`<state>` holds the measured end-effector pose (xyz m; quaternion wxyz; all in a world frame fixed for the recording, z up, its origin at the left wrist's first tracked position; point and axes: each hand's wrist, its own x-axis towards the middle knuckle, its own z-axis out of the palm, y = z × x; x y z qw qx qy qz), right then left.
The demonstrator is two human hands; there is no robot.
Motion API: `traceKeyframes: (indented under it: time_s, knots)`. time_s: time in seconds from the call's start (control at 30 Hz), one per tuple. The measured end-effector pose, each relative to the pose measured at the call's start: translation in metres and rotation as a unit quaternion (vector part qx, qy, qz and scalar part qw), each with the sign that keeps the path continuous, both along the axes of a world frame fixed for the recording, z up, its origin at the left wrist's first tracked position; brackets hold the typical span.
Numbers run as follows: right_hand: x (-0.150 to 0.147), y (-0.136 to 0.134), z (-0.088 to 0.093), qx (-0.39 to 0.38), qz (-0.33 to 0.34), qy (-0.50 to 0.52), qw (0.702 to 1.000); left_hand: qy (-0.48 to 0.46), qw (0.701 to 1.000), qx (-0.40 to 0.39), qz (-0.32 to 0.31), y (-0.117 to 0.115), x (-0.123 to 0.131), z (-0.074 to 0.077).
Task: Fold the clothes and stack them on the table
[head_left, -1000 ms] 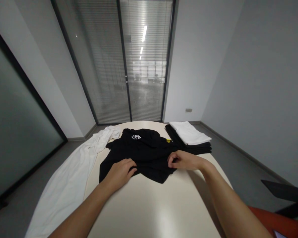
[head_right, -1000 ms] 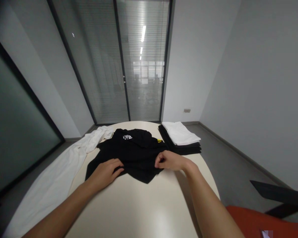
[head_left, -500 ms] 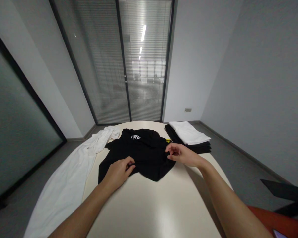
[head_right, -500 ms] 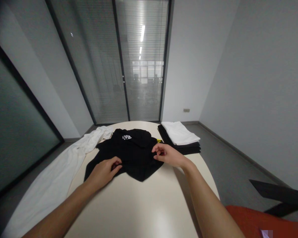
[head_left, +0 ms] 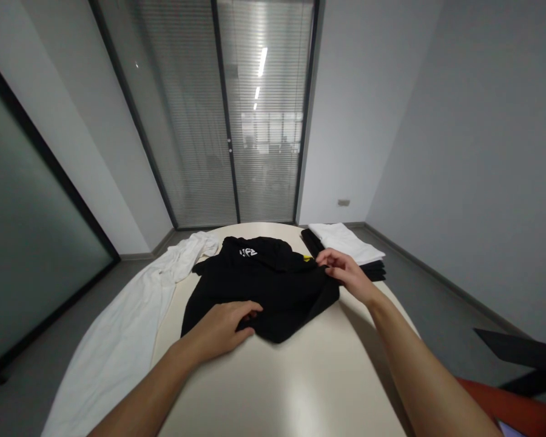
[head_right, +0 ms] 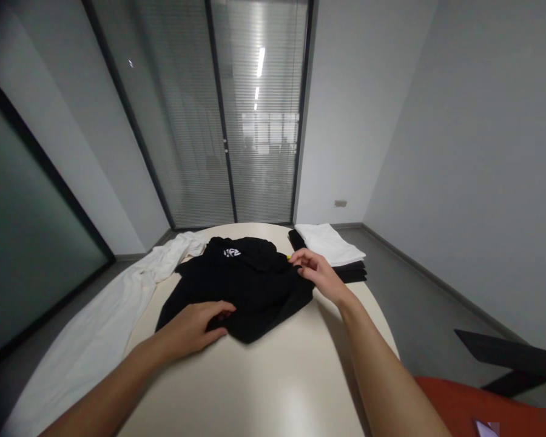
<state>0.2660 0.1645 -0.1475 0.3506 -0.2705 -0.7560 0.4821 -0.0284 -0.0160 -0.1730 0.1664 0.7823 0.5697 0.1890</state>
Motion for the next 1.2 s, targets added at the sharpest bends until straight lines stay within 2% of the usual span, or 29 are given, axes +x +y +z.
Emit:
traceKeyframes:
  time_s: [0.13, 0.27, 0.37, 0.47, 0.67, 0.8, 0.93, 1.03, 1.1, 1.2]
  knots:
    - [0.013, 0.001, 0.003, -0.074, 0.054, 0.002, 0.996, 0.002, 0.999, -0.001, -0.034, -0.002, 0.004, 0.001]
    - [0.025, -0.002, 0.013, -0.107, 0.144, -0.115, 0.977, -0.003, 0.998, -0.025, -0.056, -0.004, 0.009, 0.003]
    - [0.025, -0.007, 0.017, -0.156, 0.200, -0.268, 0.930, -0.001, 0.996, -0.050, -0.072, -0.006, 0.016, 0.007]
    - [0.018, -0.008, 0.012, -0.201, 0.209, -0.368, 0.883, 0.004, 0.993, -0.068, -0.092, -0.008, 0.022, 0.011]
    - [-0.007, -0.011, -0.006, -0.166, 0.241, -0.363, 0.885, 0.035, 0.994, -0.028, -0.104, -0.009, 0.026, 0.008]
    - [-0.027, -0.028, -0.006, -0.149, 0.272, -0.337, 0.889, 0.023, 0.994, -0.031, -0.101, -0.011, 0.027, 0.008]
    - [-0.045, -0.050, -0.001, -0.052, 0.266, -0.365, 0.891, 0.015, 0.997, -0.028, -0.067, -0.011, 0.029, 0.009]
    - [-0.054, -0.060, -0.001, 0.025, 0.254, -0.411, 0.875, 0.011, 0.997, -0.032, -0.072, -0.011, 0.032, 0.007]
    - [-0.057, -0.064, -0.002, 0.049, 0.252, -0.431, 0.865, 0.007, 0.996, -0.037, -0.076, -0.011, 0.034, 0.005]
    - [-0.058, -0.065, -0.003, 0.050, 0.248, -0.431, 0.866, 0.001, 0.997, -0.036, -0.065, -0.011, 0.034, 0.006]
